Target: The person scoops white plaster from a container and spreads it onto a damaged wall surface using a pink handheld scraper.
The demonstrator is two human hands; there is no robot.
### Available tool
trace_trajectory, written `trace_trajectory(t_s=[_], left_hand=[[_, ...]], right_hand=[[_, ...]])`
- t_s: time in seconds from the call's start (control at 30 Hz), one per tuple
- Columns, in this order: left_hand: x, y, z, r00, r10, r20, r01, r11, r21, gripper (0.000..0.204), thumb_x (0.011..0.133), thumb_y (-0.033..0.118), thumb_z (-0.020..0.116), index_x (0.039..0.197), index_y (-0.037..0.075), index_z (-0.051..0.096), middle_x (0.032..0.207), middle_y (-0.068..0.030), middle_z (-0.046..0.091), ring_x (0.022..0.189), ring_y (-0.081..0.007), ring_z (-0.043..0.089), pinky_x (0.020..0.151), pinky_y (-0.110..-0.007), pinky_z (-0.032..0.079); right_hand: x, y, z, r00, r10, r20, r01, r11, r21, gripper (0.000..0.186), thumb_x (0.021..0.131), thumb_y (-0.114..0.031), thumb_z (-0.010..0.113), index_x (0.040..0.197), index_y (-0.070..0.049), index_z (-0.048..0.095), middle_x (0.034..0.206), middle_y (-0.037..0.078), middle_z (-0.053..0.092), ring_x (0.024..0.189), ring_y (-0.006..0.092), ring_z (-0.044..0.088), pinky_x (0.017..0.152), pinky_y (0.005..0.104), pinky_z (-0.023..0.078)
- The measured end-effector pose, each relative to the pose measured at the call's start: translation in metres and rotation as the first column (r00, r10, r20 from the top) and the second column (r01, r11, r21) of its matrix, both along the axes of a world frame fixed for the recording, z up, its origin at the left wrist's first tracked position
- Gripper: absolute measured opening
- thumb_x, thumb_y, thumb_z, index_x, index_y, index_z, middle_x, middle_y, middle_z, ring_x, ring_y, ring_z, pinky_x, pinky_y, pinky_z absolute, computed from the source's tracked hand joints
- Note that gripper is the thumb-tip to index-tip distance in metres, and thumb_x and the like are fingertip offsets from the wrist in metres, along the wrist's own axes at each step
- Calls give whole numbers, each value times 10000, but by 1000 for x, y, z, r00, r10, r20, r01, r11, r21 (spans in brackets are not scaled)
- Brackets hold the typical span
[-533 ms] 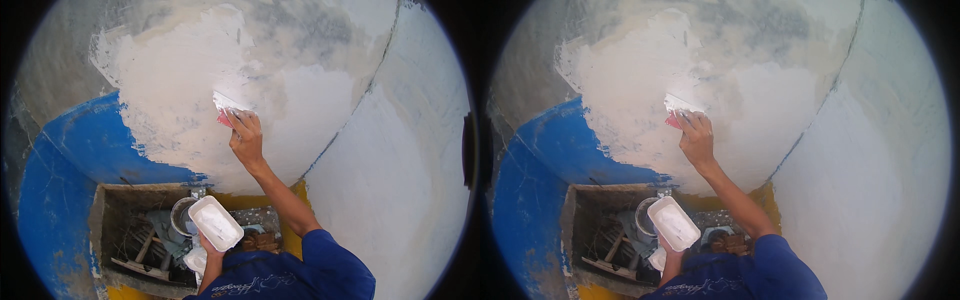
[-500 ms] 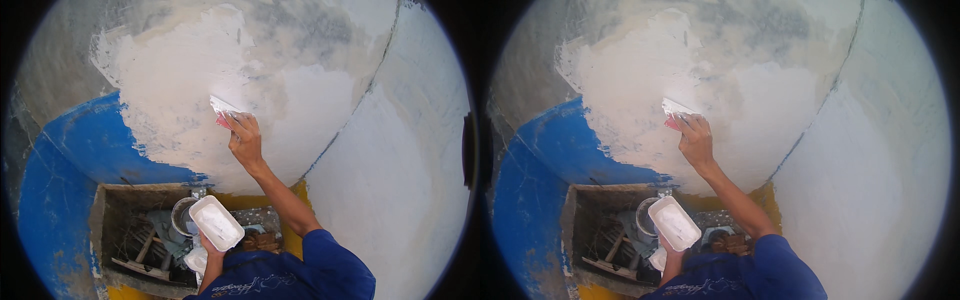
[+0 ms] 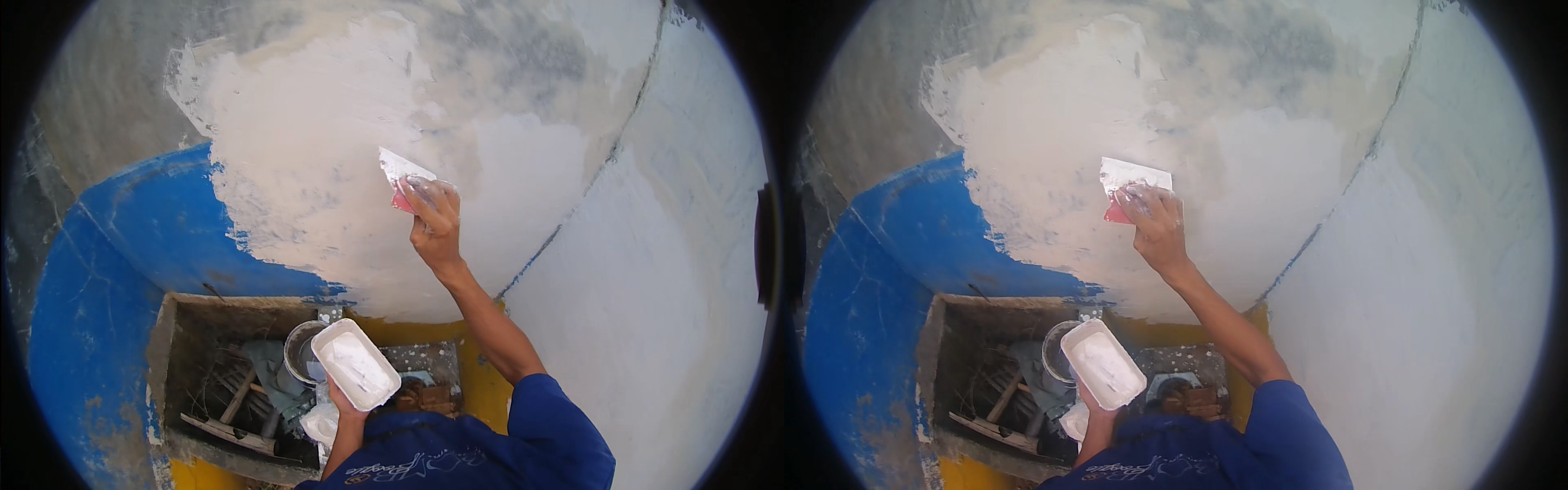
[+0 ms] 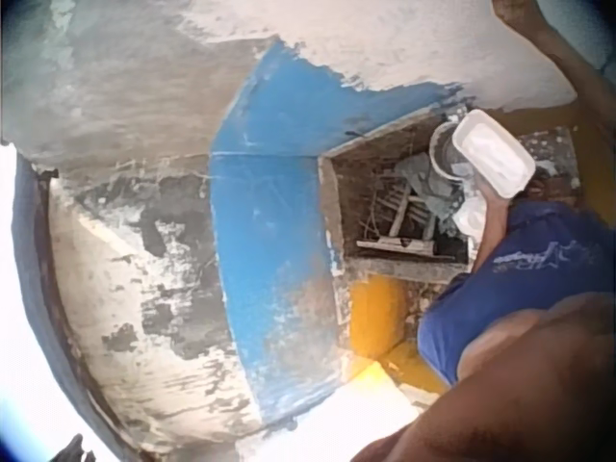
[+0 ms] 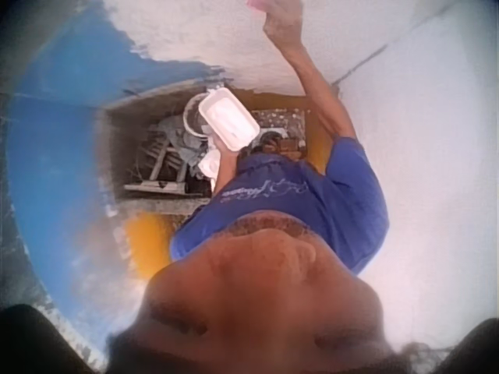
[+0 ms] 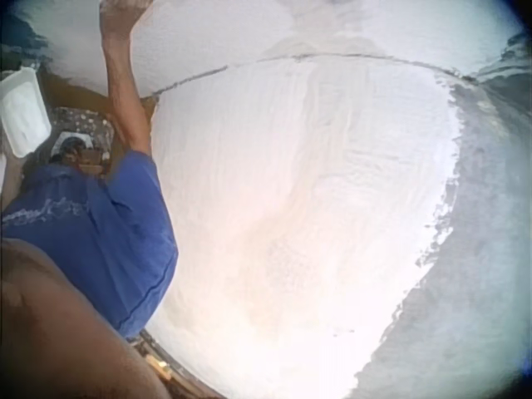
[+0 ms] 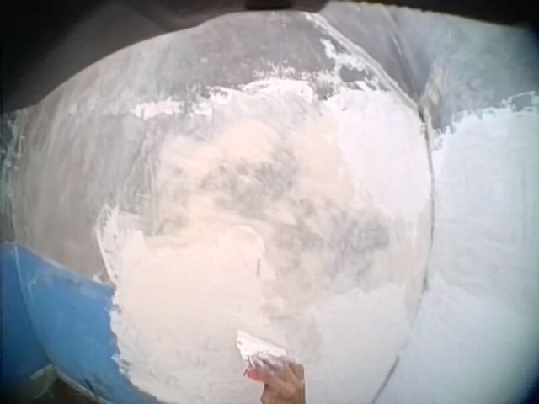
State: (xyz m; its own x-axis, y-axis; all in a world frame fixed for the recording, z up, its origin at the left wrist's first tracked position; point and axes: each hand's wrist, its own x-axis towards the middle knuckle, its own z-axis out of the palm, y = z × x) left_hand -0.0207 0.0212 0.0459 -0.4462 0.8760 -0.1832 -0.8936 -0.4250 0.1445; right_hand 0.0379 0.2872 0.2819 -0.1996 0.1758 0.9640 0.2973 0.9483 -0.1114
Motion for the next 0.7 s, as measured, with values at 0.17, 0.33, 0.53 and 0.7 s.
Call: trace_trajectory(t_s=[0.17, 0.33, 0.53, 0.7], left_hand=[[4, 0, -1, 1000, -11, -12, 11, 1000, 9, 599, 1004, 537, 428, 1445, 132, 450, 1359, -106, 584, 1192, -331, 613, 997, -553, 511], [6, 1, -4, 999, -5, -31, 6, 1000, 21, 603, 1005, 537, 427, 1451, 132, 443, 1370, -107, 576, 1201, -329, 608, 1002, -545, 511], [2, -3, -3, 999, 22, -32, -21, 999, 38, 614, 1002, 531, 440, 1460, 122, 431, 1386, -111, 567, 1214, -334, 600, 1012, -551, 503], [-7, -2, -3, 997, 66, -43, -62, 995, 80, 653, 999, 538, 442, 1490, 111, 390, 1408, -126, 546, 1235, -348, 584, 1031, -548, 489]], right_hand=[[57, 54, 52, 899, -284, -333, 296, 955, -15, 555, 725, 193, 604, 1221, -40, 697, 1159, 123, 676, 1070, 321, 573, 924, 395, 473], [7, 30, 16, 961, -231, -151, 228, 973, -40, 605, 720, 156, 597, 1264, -99, 670, 1209, 92, 651, 1114, 320, 561, 957, 419, 455], [-29, 0, -17, 993, -2, 122, 12, 997, -81, 567, 744, 124, 612, 1254, -115, 676, 1206, 85, 654, 1103, 324, 563, 924, 412, 472], [26, -19, 35, 965, 171, -199, -241, 878, -414, 290, 843, 46, 645, 1124, -12, 695, 955, 139, 701, 803, 231, 631, 743, 321, 498]])
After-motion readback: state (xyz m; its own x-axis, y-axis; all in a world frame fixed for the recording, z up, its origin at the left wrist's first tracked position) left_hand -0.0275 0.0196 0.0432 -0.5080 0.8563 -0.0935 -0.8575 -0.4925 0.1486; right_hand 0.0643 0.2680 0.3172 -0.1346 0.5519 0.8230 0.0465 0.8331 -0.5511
